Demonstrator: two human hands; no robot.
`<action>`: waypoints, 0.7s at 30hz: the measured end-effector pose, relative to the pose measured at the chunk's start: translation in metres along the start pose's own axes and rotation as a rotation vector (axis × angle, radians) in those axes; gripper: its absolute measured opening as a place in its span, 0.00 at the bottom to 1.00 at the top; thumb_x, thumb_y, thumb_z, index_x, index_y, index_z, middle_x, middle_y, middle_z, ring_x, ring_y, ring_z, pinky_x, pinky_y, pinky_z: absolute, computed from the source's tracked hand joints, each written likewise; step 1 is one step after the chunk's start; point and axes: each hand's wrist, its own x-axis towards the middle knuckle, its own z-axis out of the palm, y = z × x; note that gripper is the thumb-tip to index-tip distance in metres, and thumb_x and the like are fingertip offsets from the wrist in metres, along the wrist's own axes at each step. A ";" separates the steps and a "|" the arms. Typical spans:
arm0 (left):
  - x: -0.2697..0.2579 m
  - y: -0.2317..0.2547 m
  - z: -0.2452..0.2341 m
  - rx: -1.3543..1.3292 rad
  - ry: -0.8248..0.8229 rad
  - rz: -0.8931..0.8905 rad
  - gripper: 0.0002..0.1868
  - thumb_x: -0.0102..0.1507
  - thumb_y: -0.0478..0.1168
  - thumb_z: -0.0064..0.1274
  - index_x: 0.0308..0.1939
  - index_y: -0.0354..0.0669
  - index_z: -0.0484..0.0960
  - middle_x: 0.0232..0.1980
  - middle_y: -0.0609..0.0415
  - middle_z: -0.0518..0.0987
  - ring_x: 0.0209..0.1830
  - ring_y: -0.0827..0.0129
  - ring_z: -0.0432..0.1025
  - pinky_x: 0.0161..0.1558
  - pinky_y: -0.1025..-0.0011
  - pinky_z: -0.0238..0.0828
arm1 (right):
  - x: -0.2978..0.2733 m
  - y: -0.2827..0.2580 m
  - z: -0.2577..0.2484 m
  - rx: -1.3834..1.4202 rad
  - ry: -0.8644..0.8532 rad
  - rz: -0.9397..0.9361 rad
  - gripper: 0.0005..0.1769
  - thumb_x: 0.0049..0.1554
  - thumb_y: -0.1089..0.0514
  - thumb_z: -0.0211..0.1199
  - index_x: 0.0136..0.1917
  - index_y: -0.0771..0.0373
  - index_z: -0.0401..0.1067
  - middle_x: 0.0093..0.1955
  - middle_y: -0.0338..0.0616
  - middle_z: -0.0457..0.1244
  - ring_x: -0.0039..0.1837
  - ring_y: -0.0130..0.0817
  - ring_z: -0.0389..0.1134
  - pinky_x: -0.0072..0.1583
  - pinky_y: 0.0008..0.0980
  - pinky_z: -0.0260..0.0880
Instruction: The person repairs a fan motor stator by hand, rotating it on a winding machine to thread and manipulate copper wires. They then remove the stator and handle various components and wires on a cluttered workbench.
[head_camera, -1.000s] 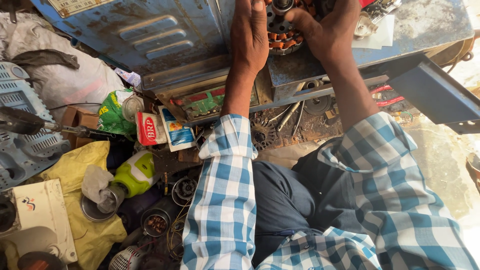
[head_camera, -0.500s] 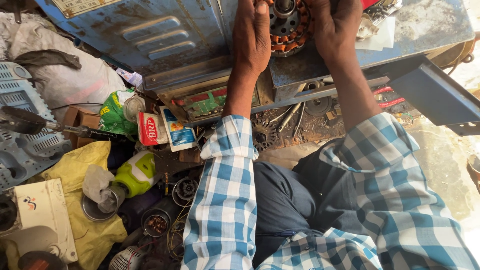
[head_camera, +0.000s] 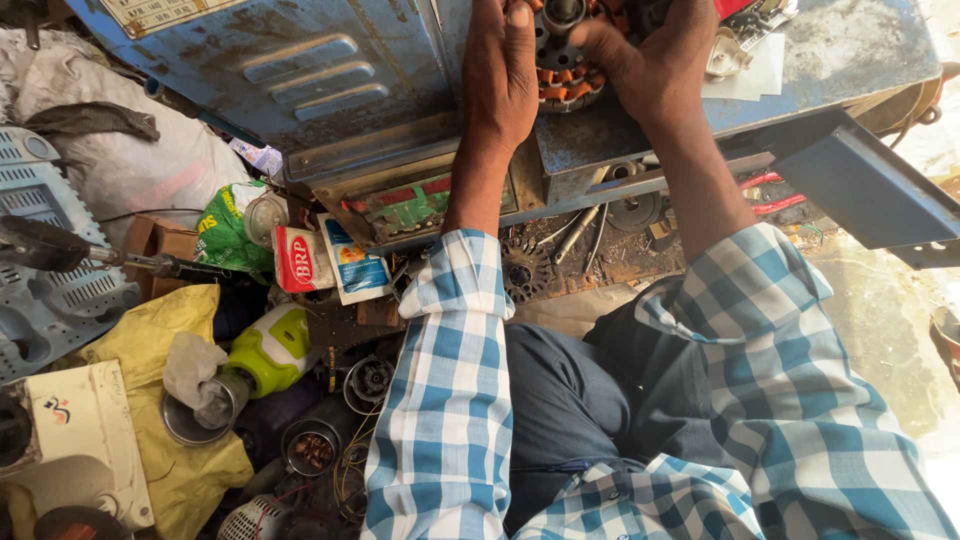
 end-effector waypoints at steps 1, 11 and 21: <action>0.000 -0.001 0.000 0.000 0.001 0.002 0.28 0.78 0.62 0.25 0.57 0.42 0.69 0.49 0.53 0.77 0.49 0.67 0.74 0.52 0.65 0.73 | -0.004 0.006 0.002 0.000 0.000 -0.002 0.26 0.61 0.55 0.79 0.57 0.73 0.67 0.50 0.50 0.67 0.54 0.33 0.69 0.56 0.32 0.71; -0.004 -0.014 0.002 0.038 0.009 -0.019 0.28 0.78 0.62 0.27 0.59 0.43 0.70 0.50 0.53 0.76 0.47 0.67 0.74 0.51 0.66 0.73 | -0.018 0.020 0.005 0.147 0.013 0.159 0.20 0.66 0.59 0.76 0.59 0.71 0.67 0.53 0.47 0.68 0.55 0.33 0.71 0.58 0.31 0.73; -0.007 -0.021 0.004 0.117 0.039 -0.022 0.34 0.79 0.60 0.29 0.78 0.35 0.58 0.66 0.40 0.75 0.66 0.55 0.74 0.69 0.61 0.70 | -0.035 0.048 0.018 0.408 0.117 0.366 0.28 0.68 0.62 0.76 0.72 0.67 0.62 0.65 0.47 0.68 0.67 0.34 0.72 0.72 0.34 0.73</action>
